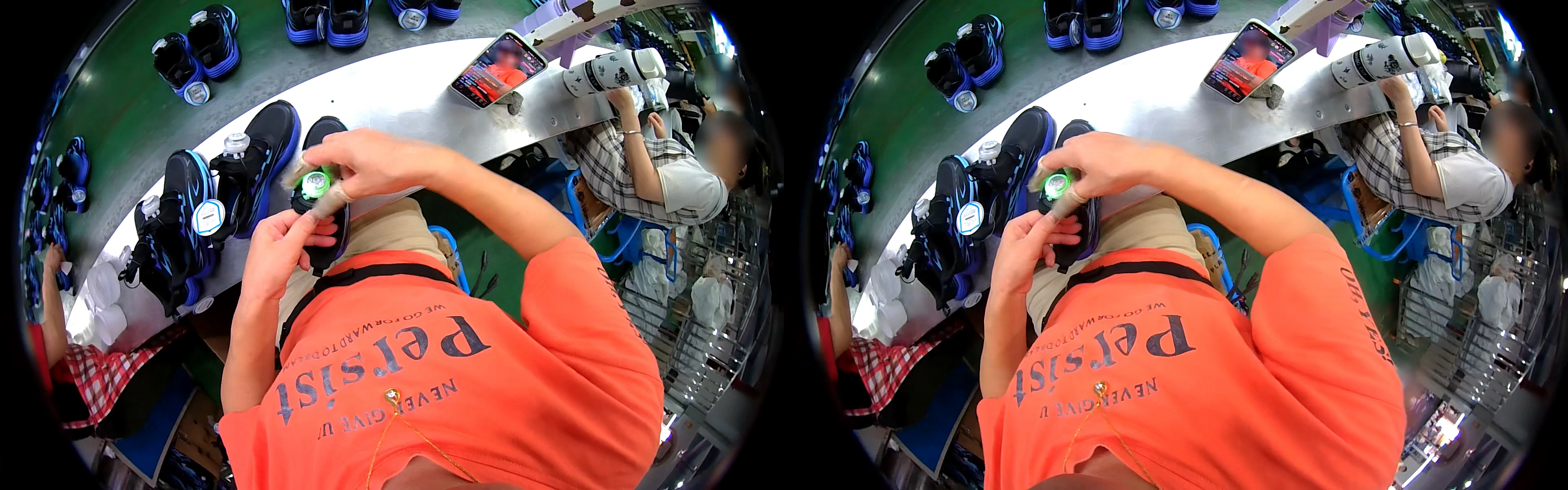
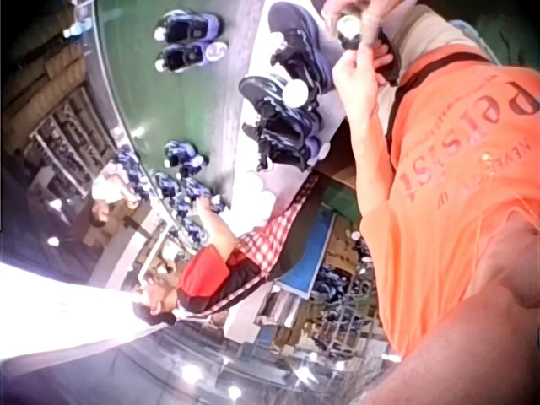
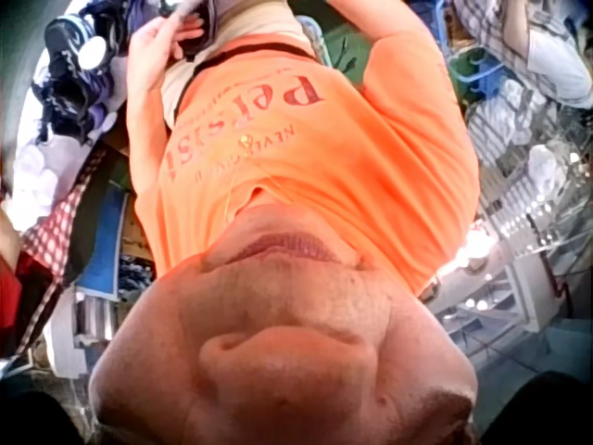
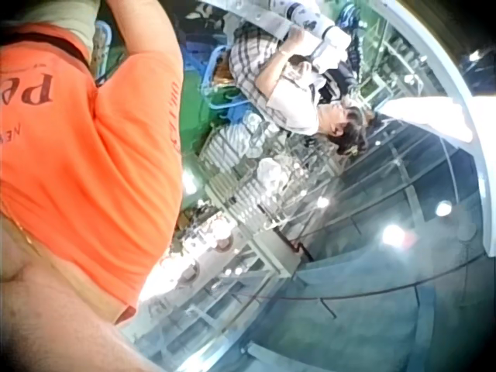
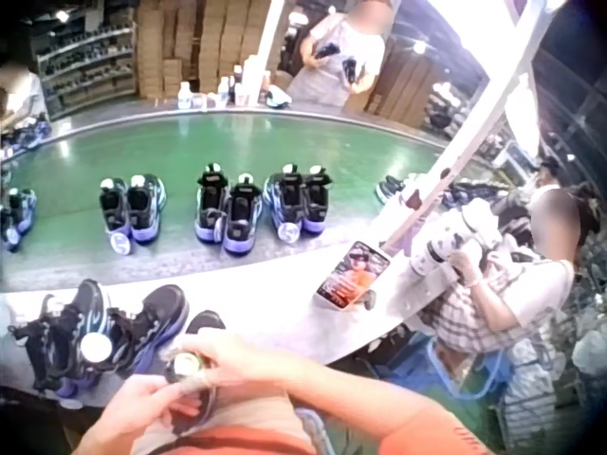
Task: The person cleans and attaches small components to the sides of black and blue athletic shoes using a cleaning cloth and their hands, then places the finished shoes onto a conveyor belt.
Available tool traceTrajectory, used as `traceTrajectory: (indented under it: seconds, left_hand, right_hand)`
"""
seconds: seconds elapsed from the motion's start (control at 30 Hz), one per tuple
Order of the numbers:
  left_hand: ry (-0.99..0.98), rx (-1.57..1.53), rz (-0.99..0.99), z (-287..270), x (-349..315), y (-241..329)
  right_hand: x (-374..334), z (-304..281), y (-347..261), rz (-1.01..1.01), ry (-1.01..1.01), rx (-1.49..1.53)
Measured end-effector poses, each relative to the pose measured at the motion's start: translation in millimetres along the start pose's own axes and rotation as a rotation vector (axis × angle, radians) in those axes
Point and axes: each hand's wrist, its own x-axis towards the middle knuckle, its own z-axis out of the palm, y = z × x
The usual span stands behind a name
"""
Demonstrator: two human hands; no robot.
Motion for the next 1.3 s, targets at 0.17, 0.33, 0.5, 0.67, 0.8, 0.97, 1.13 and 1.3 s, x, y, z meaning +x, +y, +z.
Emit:
traceTrajectory:
  seconds: [0.17, 0.33, 0.5, 0.67, 0.8, 0.97, 1.13, 1.3]
  left_hand:
    - [0.067, 0.079, -0.012, 8.2, -0.3, 5.5]
    - [0.065, 0.061, -0.001, 5.1, 1.3, 0.8]
    - [0.082, 0.024, -0.011, 5.6, 1.6, 0.1]
    - [0.071, 0.029, -0.025, 5.2, 2.4, 3.6]
    - [0.068, 0.013, -0.041, 2.7, 2.6, 2.0]
    - [0.068, 0.023, -0.045, 1.0, 1.3, 1.4]
    - [0.06, -0.009, -0.044, 3.0, 5.3, 0.4]
    - [0.037, -0.03, -0.081, 1.8, 2.7, 5.2]
  right_hand:
    - [3.2, 18.5, 13.1, 0.039, 0.113, -0.093]
    - [3.8, 9.8, 20.1, -0.106, 0.066, 0.002]
    - [7.2, 22.3, 8.0, 0.082, 0.113, -0.167]
    - [7.2, 9.4, 21.3, -0.1, 0.015, 0.157]
    - [6.7, 26.3, 9.1, 0.156, 0.114, -0.124]
    - [9.0, 7.1, 10.9, -0.082, 0.001, 0.069]
    - [6.4, 24.9, 16.5, -0.014, 0.159, 0.053]
    - [13.7, 9.2, 20.9, 0.05, -0.007, 0.267]
